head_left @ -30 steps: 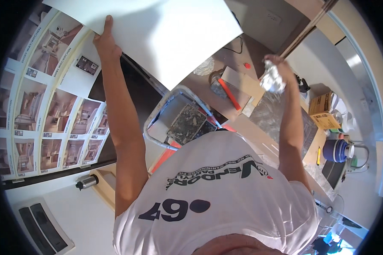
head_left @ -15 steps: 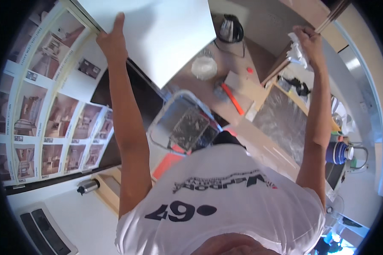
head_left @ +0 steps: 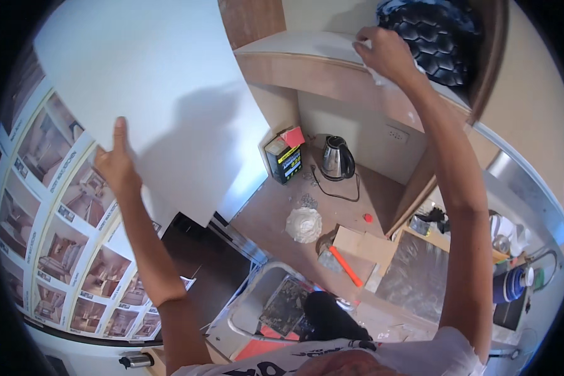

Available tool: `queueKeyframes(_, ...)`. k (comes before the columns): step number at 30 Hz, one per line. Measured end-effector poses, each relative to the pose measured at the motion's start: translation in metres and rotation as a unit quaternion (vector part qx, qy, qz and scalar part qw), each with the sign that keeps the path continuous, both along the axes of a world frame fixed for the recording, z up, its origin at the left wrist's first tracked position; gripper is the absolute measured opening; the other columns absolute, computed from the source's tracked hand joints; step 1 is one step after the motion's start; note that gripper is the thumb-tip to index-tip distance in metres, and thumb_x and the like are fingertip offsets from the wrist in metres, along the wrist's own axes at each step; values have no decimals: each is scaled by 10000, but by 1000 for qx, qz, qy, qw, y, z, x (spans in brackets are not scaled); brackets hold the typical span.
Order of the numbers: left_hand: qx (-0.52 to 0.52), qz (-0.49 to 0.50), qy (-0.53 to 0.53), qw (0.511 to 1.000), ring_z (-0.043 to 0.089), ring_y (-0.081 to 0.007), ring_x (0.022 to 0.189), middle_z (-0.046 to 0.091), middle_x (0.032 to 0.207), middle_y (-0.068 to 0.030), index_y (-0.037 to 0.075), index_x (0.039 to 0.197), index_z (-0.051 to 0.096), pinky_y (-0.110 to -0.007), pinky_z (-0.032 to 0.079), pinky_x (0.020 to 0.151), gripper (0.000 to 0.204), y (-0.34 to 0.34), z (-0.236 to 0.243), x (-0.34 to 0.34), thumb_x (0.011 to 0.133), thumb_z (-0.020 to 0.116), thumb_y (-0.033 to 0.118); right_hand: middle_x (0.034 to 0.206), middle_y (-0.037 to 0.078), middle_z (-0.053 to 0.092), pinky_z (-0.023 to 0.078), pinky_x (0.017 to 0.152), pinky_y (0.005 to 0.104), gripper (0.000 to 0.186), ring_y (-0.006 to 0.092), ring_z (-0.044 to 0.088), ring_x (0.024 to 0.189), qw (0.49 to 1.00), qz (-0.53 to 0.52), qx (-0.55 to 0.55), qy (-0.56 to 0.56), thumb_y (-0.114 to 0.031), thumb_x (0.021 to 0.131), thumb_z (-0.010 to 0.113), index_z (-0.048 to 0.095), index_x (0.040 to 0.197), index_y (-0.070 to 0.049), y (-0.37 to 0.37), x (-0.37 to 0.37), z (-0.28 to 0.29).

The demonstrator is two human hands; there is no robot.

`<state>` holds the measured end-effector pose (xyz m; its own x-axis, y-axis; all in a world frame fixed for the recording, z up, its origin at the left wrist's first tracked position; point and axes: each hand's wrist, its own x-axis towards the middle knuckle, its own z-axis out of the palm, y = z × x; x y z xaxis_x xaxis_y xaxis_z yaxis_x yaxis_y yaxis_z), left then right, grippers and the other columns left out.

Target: The person walks through a renovation site, climbs a stepladder, and installs white cabinet panels into an overhead cabinet frame. They use a hammer to tap the panels into place and adjust their fit.

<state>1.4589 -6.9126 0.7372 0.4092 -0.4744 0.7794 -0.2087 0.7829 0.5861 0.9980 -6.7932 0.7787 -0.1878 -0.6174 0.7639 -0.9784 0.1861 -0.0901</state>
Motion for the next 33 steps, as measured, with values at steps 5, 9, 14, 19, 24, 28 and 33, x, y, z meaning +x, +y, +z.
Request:
queueKeyframes(5,24,-2,-17,1000,636,-170,830,674,1001,-128,-63,1073,645,-279,514,747,419,-8,26,-2,831,768,255,912,223,687,515,820,424,304,382,664,879,998,-7,34,-54,-286,838,594,720,950,-33,-33,-32,-9)
queueKeyframes(9,-78,53,-86,992,641,-174,852,681,980,-122,-63,1070,651,-274,502,777,447,-22,67,-28,823,773,289,830,255,672,516,767,426,341,385,676,805,1000,7,-17,-18,-299,811,642,702,961,2,-30,-50,-11)
queueKeyframes(14,-22,55,-78,995,633,-169,879,681,1004,-125,-65,1083,652,-266,486,796,487,-26,141,-38,809,784,315,773,250,662,528,768,452,281,403,666,772,994,10,47,-97,-279,801,639,713,901,-27,-35,-39,-8)
queueKeyframes(19,-46,58,-106,992,626,-158,843,688,955,-123,-59,1025,670,-260,484,775,463,-40,207,-58,814,779,339,721,255,633,502,697,421,236,367,665,712,975,30,33,-217,-216,772,677,704,894,-16,-21,-40,5)
queueKeyframes(24,20,78,-100,992,600,-152,855,680,976,-115,-60,990,661,-262,469,801,416,-61,238,-60,821,780,301,732,220,653,505,678,406,238,346,663,675,958,32,32,-284,-208,763,695,698,896,-10,-21,-26,11)
queueKeyframes(28,-37,-39,-78,996,590,-142,902,670,1021,-98,-62,1043,651,-266,463,822,373,-78,239,-90,847,758,237,704,202,655,521,697,419,254,371,664,704,955,59,15,-290,-256,769,699,698,900,-38,-20,-25,12)
queueKeyframes(33,-55,-76,-83,992,590,-116,887,674,999,-78,-60,1040,663,-246,458,810,320,-80,246,-109,865,734,198,831,200,673,520,709,421,245,373,661,770,975,55,-36,-214,-244,785,693,690,904,-30,-19,-35,0)
